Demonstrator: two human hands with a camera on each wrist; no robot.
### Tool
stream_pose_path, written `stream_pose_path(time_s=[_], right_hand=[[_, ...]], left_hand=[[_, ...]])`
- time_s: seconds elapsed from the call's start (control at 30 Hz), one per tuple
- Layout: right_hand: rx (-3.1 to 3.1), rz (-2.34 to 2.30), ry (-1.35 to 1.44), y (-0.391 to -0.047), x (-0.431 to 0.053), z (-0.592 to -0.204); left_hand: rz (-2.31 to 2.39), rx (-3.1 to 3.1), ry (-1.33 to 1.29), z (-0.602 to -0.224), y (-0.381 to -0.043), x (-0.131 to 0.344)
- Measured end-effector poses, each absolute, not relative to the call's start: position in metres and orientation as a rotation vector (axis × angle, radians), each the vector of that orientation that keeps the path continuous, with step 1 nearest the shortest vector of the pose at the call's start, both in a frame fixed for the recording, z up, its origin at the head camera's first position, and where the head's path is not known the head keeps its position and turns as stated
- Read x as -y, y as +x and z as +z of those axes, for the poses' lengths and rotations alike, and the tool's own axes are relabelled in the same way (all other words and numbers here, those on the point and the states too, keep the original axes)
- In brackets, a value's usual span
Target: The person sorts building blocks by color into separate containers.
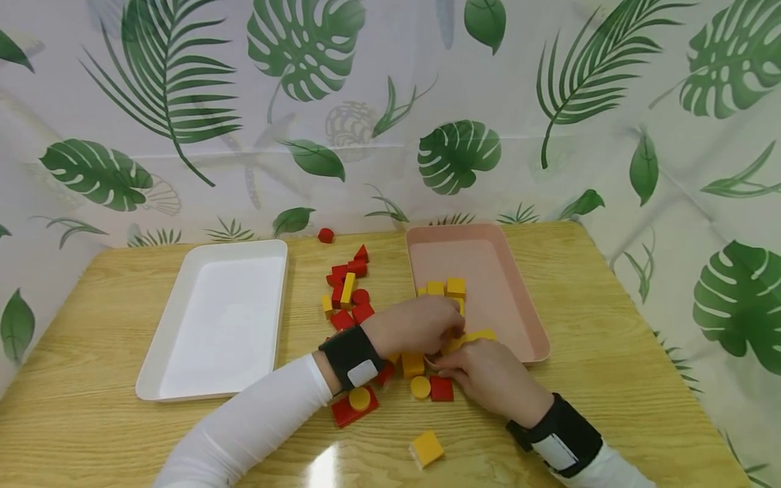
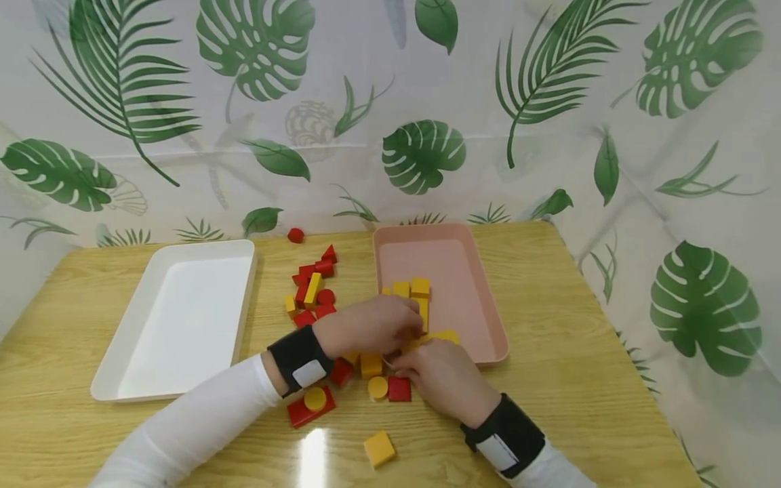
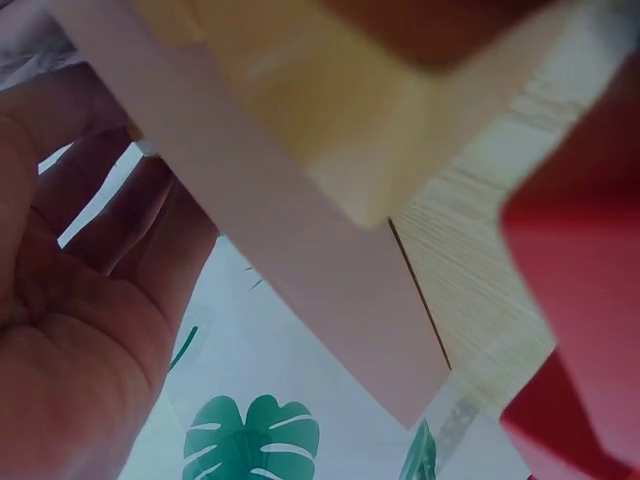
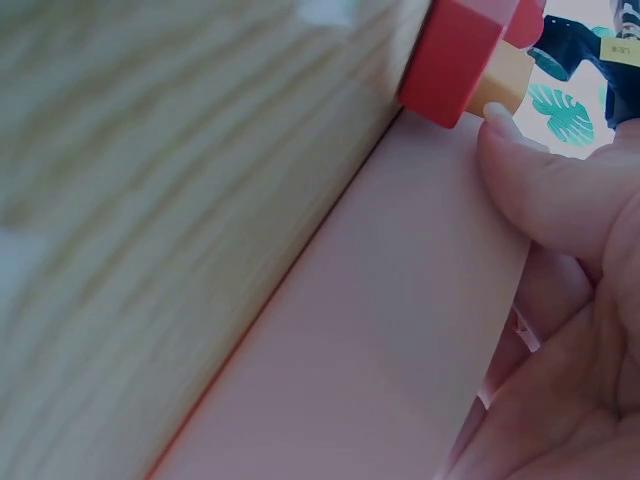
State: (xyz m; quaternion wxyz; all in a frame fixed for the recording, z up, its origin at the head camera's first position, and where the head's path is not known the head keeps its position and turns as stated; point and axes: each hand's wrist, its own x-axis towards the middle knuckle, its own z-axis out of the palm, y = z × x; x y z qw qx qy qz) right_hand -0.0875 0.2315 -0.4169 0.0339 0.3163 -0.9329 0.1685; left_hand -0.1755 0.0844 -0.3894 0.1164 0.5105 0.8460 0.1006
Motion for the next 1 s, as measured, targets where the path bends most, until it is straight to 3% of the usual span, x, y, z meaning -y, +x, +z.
stream_pose_path(time_s=[1.0], right_hand=[[2.872, 0.495, 0.963, -0.0872, -0.2295, -0.4177]], left_hand=[[0.201, -2.51, 1.587, -0.3929, -0.1693, -0.0768]])
